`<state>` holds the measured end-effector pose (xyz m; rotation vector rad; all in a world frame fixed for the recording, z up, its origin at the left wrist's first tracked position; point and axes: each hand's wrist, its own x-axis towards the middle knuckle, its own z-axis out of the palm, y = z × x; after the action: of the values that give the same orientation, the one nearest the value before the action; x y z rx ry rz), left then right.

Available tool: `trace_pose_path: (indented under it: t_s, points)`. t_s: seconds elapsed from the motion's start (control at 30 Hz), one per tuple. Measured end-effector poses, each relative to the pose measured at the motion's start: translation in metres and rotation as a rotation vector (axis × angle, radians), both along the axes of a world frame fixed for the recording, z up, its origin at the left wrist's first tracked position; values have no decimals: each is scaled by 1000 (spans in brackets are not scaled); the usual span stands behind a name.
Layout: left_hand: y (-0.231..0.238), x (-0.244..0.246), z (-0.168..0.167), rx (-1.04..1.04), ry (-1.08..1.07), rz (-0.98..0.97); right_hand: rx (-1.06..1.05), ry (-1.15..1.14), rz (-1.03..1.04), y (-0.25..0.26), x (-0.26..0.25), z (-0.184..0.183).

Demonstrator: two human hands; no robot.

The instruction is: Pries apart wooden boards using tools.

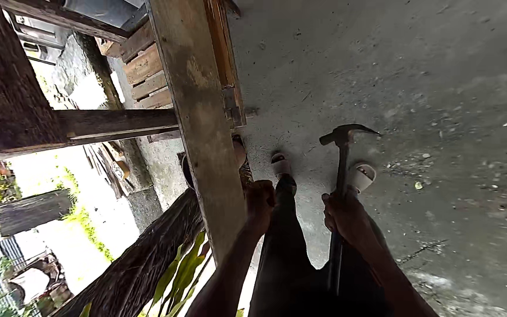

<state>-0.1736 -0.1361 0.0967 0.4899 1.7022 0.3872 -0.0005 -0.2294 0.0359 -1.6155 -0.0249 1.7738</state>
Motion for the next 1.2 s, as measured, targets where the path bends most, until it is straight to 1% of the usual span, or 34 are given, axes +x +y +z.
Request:
trace_pose_path:
  t_s: [0.07,0.1,0.17,0.27,0.33,0.53,0.63,0.7,0.77,0.87,1.03,1.1,1.2]
  points:
    - [-26,48,-13,-95,-101,30,52,-31,29,-10,13,5]
    - [-37,67,-17,-102,-140,33,68,-56,46,-14,19,7]
    - [-50,98,-21,-53,-170,-10,56,-115,88,-18,31,13]
    - [-49,126,-16,43,-148,-142,1,-152,153,-13,48,16]
    - [-41,134,-13,60,-163,-187,-4,-173,154,-8,57,16]
    - [16,125,-15,58,-224,-418,31,-174,64,38,72,17]
    - [50,125,-19,18,-231,-360,27,-194,99,73,73,18]
    - [74,123,-26,15,-256,-335,-25,-221,144,104,70,20]
    - [110,119,-33,11,-297,-347,-71,-253,202,143,70,21]
    - [158,100,-39,-17,-346,-362,-112,-286,272,196,58,19]
    - [221,77,-50,33,-289,-263,-199,-273,370,279,25,18]
    - [237,68,-57,54,-236,-163,-175,-239,406,301,18,13]
    - [251,45,-70,53,-148,31,-122,-192,517,328,22,1]
